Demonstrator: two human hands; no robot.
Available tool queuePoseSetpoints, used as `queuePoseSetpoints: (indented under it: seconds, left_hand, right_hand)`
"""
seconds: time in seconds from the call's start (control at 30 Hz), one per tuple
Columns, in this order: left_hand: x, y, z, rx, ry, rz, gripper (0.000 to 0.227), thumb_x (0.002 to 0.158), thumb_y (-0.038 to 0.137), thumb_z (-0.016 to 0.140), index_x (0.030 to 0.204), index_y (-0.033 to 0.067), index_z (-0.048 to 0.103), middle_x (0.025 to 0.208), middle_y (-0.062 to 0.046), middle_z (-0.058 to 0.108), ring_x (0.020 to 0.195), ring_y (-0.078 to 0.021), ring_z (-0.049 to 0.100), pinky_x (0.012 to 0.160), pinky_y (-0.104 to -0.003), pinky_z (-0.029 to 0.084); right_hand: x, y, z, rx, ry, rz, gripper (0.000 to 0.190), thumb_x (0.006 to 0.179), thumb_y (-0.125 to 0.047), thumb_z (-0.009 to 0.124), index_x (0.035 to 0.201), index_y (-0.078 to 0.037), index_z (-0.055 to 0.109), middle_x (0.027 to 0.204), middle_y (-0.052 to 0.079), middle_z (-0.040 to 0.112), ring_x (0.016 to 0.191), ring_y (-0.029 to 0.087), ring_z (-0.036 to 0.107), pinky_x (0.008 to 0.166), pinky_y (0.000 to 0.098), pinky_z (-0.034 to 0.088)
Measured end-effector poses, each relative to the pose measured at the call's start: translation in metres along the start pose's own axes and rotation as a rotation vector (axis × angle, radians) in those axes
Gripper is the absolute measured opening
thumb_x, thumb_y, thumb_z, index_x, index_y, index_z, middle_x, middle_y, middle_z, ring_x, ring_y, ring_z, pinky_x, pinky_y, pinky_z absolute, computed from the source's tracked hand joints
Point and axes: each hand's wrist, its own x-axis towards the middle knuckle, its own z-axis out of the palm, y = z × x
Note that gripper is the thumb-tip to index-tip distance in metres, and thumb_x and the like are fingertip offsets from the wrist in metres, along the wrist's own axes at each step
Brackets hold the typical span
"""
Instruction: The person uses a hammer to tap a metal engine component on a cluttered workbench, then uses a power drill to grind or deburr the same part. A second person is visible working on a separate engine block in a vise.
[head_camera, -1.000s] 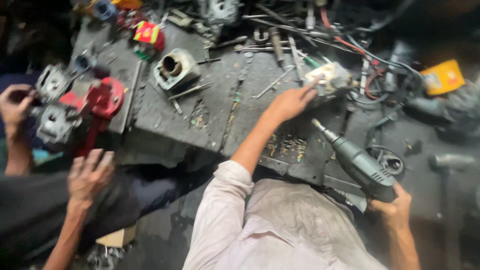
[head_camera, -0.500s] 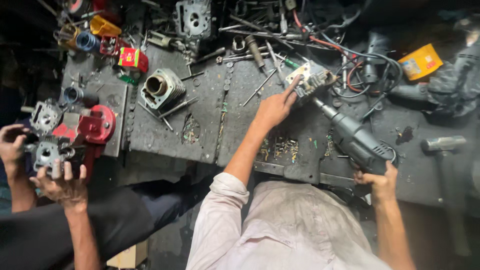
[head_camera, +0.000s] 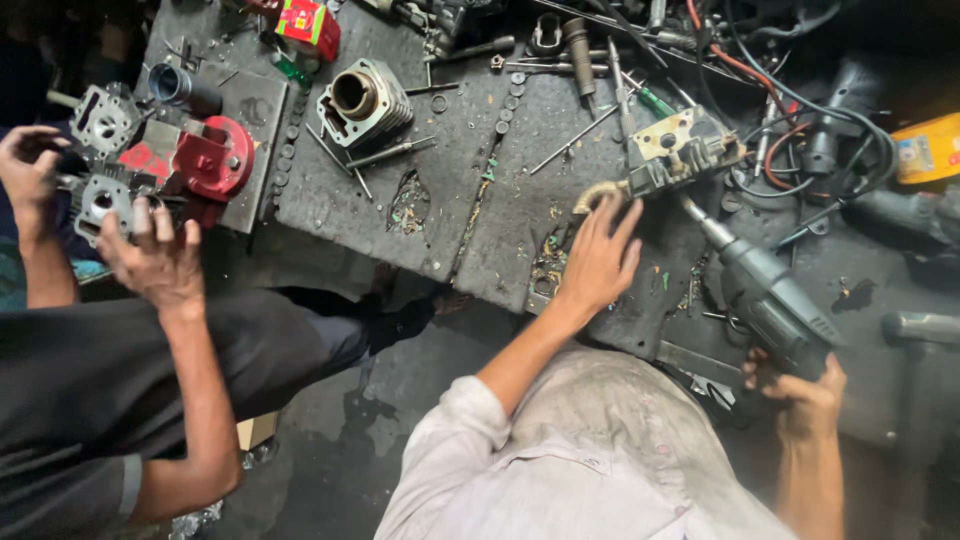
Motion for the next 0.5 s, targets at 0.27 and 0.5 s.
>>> queuePoseSetpoints:
  seconds: [0.27, 0.5]
  left_hand:
    - [-0.053, -0.041, -0.071, 0.128, -0.089, -0.538, 0.032, 0.094, 0.031, 0.065, 0.114, 0.0067, 0.069, 0.105, -0.015, 0.07, 0.099, -0.0367, 0.063, 0.085, -0.05, 0.049]
    - [-0.021, -0.088, -0.051, 0.255, -0.246, -0.778, 0.039, 0.088, 0.048, 0.071, 0.097, 0.0105, 0.074, 0.086, -0.016, 0.075, 0.082, -0.0415, 0.071, 0.074, -0.054, 0.053]
  right_hand:
    - [-0.03, 0.013, -0.038, 0.137, 0.08, -0.07, 0.073, 0.058, -0.003, 0.05, 0.131, 0.01, 0.051, 0.093, 0.023, 0.061, 0.076, 0.036, 0.063, 0.061, 0.0422, 0.052]
    - [-0.025, 0.013, -0.028, 0.212, 0.048, -0.111, 0.071, 0.058, -0.002, 0.05, 0.128, 0.009, 0.05, 0.09, 0.022, 0.06, 0.074, 0.035, 0.061, 0.061, 0.0411, 0.052]
